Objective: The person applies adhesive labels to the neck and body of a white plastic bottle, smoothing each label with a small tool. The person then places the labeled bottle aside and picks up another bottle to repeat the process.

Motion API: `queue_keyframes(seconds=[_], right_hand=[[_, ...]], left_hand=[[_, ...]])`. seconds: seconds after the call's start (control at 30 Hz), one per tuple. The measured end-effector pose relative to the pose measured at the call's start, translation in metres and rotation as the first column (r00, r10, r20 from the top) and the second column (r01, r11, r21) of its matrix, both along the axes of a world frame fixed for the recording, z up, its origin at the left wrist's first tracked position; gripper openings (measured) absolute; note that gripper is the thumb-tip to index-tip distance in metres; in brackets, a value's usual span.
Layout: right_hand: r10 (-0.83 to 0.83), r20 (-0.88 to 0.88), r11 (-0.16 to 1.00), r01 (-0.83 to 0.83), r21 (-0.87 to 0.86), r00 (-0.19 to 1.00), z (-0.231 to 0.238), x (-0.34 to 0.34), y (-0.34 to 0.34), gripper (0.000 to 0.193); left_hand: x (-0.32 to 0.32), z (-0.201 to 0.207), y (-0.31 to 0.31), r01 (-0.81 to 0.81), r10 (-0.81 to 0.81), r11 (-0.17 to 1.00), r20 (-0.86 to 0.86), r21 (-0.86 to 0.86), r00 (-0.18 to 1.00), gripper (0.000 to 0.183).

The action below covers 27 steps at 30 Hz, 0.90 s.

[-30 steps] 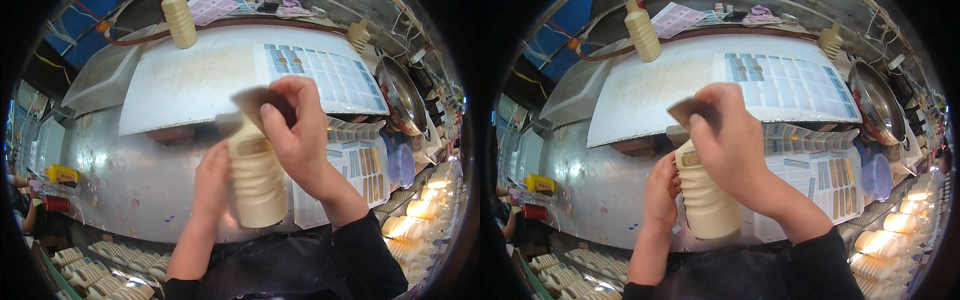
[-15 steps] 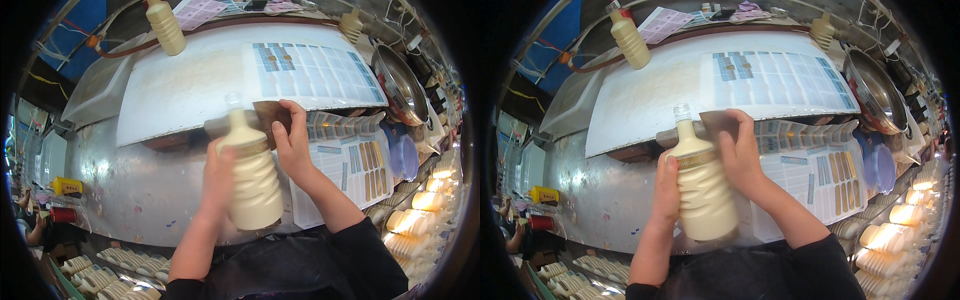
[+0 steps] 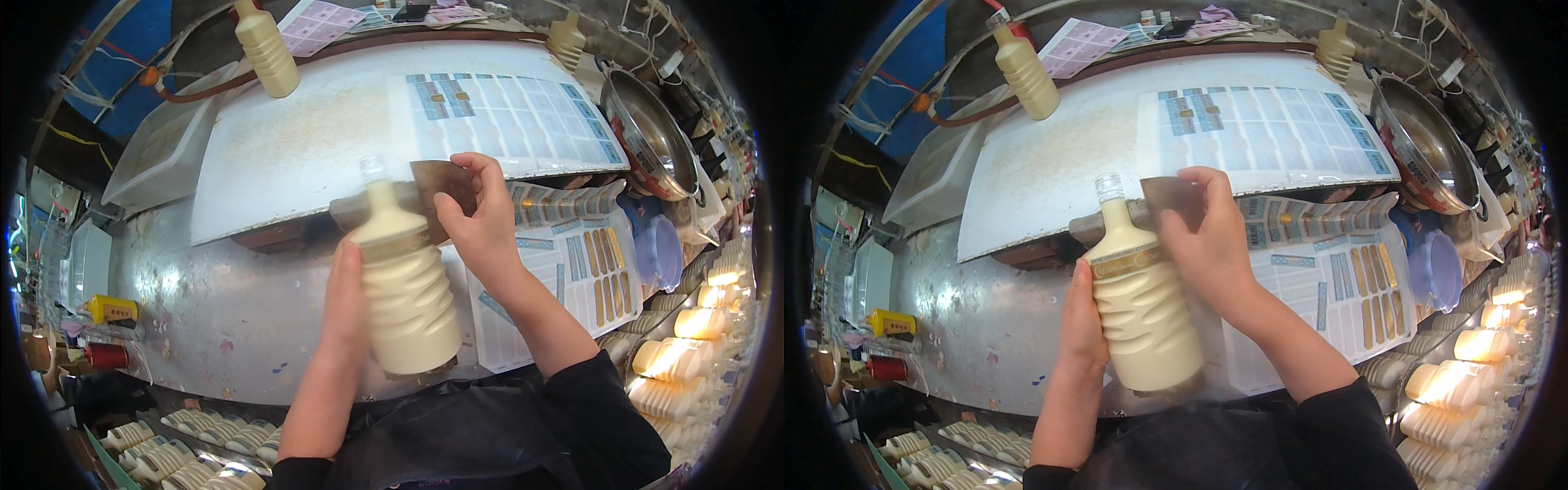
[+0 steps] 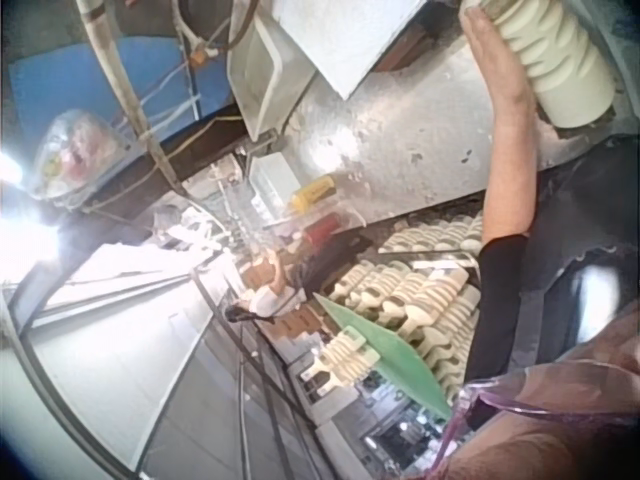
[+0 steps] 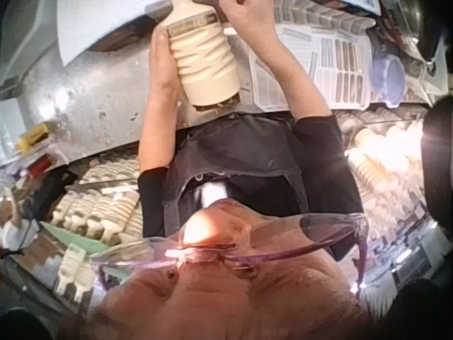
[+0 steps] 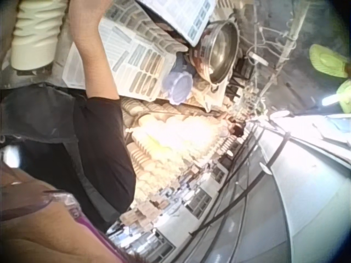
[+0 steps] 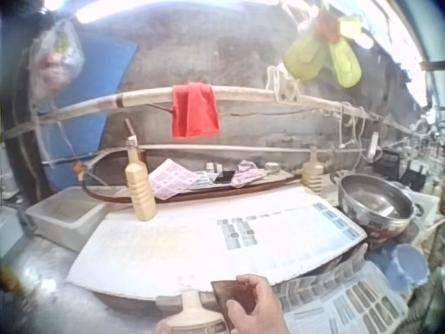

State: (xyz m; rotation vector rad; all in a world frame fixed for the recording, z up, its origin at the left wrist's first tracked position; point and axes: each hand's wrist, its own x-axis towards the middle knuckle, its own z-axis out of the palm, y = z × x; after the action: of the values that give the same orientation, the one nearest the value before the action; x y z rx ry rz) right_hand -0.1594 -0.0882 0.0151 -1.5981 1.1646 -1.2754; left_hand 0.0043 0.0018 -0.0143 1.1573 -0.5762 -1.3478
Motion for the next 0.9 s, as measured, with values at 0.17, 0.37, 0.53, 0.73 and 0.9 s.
queue_keyframes(seconds=[0.17, 0.37, 0.53, 0.73, 0.9], right_hand=[[0.044, -0.24, 0.967, -0.102, -0.233, 0.97, 0.03, 0.037, 0.02, 0.042], [0.148, -0.546, 0.969, -0.232, -0.087, 0.824, 0.05, 0.084, 0.033, 0.03], [0.145, -0.509, 0.969, -0.225, -0.098, 0.848, 0.05, 0.07, 0.029, 0.028], [0.12, -0.267, 0.986, -0.146, -0.079, 0.956, 0.016, 0.009, 0.01, 0.044], [0.034, -0.186, 0.985, -0.064, -0.157, 0.982, -0.02, -0.008, -0.001, 0.047]], left_hand=[[0.001, 0.014, 0.006, 0.083, -0.066, 0.996, -0.298, 0.043, 0.952, 0.061], [-0.007, 0.024, 0.01, 0.03, -0.025, 0.999, -0.149, 0.03, 0.988, 0.068], [-0.009, 0.016, 0.003, 0.013, -0.007, 1.0, -0.235, 0.025, 0.972, 0.057], [-0.008, 0.015, 0.0, 0.049, -0.048, 0.999, 0.024, -0.004, 0.999, 0.044], [-0.001, -0.004, 0.003, 0.07, -0.068, 0.996, 0.035, -0.063, 0.997, 0.049]])
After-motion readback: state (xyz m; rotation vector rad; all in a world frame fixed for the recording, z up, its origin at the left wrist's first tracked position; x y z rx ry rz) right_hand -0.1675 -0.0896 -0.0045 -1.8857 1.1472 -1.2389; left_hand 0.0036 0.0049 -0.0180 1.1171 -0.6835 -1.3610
